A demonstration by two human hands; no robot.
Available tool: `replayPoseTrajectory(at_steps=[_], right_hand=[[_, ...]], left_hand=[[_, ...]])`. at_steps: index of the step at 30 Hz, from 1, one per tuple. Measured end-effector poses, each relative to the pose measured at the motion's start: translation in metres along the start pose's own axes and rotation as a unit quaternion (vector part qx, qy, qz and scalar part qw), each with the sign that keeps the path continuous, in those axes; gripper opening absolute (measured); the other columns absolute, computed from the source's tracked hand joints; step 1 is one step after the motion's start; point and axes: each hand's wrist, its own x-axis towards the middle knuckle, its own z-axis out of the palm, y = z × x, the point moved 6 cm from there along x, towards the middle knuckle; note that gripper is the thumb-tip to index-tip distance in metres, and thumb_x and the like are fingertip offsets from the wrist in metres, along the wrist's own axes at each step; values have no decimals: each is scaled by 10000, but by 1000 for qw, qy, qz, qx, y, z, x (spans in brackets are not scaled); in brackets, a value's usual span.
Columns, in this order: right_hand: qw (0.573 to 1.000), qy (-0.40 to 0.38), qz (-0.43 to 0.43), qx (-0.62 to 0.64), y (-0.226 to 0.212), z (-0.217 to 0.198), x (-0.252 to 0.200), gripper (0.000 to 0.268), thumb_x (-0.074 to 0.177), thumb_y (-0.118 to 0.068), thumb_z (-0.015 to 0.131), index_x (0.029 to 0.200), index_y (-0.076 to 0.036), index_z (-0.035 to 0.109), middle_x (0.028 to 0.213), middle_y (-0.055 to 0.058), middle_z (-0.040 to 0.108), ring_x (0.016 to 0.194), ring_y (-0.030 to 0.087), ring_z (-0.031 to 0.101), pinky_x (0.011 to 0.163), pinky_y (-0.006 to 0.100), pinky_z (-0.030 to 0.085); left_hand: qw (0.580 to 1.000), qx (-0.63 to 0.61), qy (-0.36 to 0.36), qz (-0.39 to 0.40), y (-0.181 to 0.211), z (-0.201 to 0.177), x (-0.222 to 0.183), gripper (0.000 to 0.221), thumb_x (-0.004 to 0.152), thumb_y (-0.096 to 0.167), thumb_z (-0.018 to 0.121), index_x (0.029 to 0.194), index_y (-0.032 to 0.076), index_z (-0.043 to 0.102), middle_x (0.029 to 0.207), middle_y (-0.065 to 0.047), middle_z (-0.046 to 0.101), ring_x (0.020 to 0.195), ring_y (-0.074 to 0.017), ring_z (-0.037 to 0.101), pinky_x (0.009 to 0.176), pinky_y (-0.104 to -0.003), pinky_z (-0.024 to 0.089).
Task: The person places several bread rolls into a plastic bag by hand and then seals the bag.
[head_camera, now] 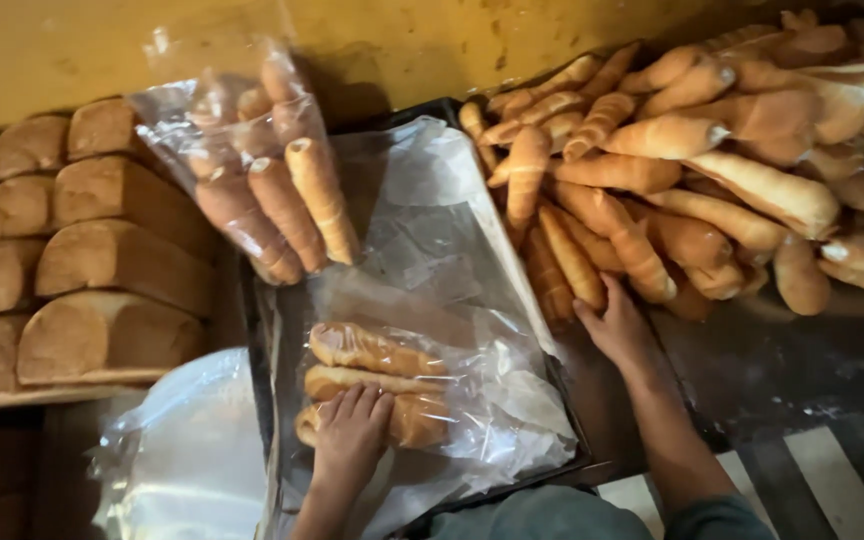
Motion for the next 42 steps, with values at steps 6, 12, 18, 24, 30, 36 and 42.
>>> replayPoseTrajectory(at_steps=[6,12,18,24,30,36,42], right_hand=[[945,-64,158,277,20,-6,-10,671,886,-258,775,1450,-9,511,1383,226,586,1254,386,599,1007,484,496],[767,-171,179,592,104,-53,-65,667,906,-53,655,1549,-27,477,1440,181,573,1106,316,638,800,447,573],[922,-348,6,172,32,-89,-73,693,699,-65,812,1350,-35,575,1429,94,502,1222,213,574,859,335,567],[886,-346,-44,307,-78,-7,-86,604,740,-75,818,1305,-22,610,1380,96,529,1277,214,561,969,351,550],[860,-327,-71,385,-146,77,-95,610,786,-87,827,1340,4,588,1377,95,514,1230,198,567,984,323,513],[874,-320,-240,275,-218,113,-80,572,784,-120,834,1311,-62,618,1426,104,548,1275,247,569,1006,347,494],[858,-314,-321,250,-226,127,-78,579,806,-122,805,1348,-49,614,1471,128,554,1379,301,511,1135,398,396]], left_hand=[[1000,11,9,-19,-1,5,-4,357,806,188,633,1160,136,634,1276,-79,656,1233,-296,584,1038,-481,409],[999,4,34,-6,-5,8,-12,311,841,188,603,1145,131,636,1257,-89,661,1238,-299,591,1053,-485,410],[998,-4,65,21,6,-20,-14,349,858,193,601,1199,120,628,1305,-86,650,1298,-287,568,1110,-471,393],[997,-80,18,6,7,-34,-19,636,740,286,680,1316,42,562,1400,-183,564,1366,-360,484,1148,-514,313],[997,-40,58,34,5,-27,-28,772,793,333,709,1477,57,481,1547,-213,485,1461,-349,439,1223,-507,277],[995,-91,23,13,4,-31,-24,812,802,384,702,1504,65,451,1539,-231,463,1427,-361,436,1199,-528,260],[998,22,42,36,-2,-11,-30,754,856,328,657,1553,134,443,1582,-161,475,1464,-285,464,1236,-487,287]])
